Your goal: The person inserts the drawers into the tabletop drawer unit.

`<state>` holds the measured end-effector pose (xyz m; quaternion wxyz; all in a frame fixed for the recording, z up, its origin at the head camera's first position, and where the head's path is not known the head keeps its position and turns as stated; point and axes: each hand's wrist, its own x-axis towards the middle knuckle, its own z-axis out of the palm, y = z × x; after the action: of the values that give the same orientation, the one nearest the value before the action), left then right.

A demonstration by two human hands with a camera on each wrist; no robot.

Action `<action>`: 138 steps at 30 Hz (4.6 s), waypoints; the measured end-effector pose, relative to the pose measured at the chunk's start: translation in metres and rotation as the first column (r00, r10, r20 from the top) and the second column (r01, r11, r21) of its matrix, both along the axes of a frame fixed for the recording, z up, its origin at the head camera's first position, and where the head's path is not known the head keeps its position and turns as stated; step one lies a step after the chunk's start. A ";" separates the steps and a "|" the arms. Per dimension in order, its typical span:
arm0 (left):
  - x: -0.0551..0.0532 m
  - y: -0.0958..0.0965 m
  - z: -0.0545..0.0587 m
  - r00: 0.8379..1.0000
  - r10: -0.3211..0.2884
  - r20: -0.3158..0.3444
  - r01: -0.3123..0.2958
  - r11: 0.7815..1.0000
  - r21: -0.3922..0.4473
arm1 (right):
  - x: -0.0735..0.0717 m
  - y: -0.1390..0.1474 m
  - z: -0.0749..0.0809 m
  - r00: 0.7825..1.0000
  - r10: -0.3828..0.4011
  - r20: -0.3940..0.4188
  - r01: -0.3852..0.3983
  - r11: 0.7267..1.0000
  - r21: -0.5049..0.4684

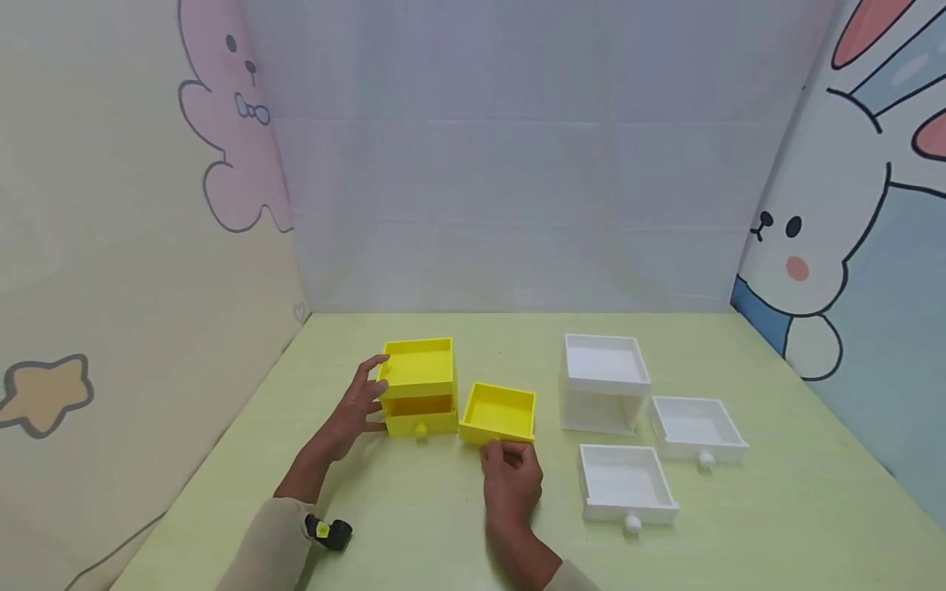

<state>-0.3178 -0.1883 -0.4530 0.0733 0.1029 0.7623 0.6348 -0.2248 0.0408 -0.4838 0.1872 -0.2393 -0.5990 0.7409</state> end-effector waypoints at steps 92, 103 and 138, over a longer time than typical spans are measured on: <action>0.000 0.004 0.003 1.000 0.007 -0.017 -0.008 1.000 -0.015 | 0.041 -0.030 0.012 0.968 0.233 -0.094 -0.234 0.972 -0.003; -0.004 0.004 0.003 1.000 0.014 -0.018 -0.015 0.999 -0.029 | 0.039 -0.039 0.011 0.962 0.237 -0.134 -0.241 0.970 -0.014; 0.000 0.003 0.003 1.000 0.012 -0.024 -0.013 0.999 -0.032 | 0.037 -0.066 0.006 0.945 0.293 -0.148 -0.277 0.953 0.120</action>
<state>-0.3173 -0.1858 -0.4501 0.0617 0.1044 0.7740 0.6215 -0.1877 -0.0256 -0.4774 0.1381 -0.0791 -0.6452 0.7473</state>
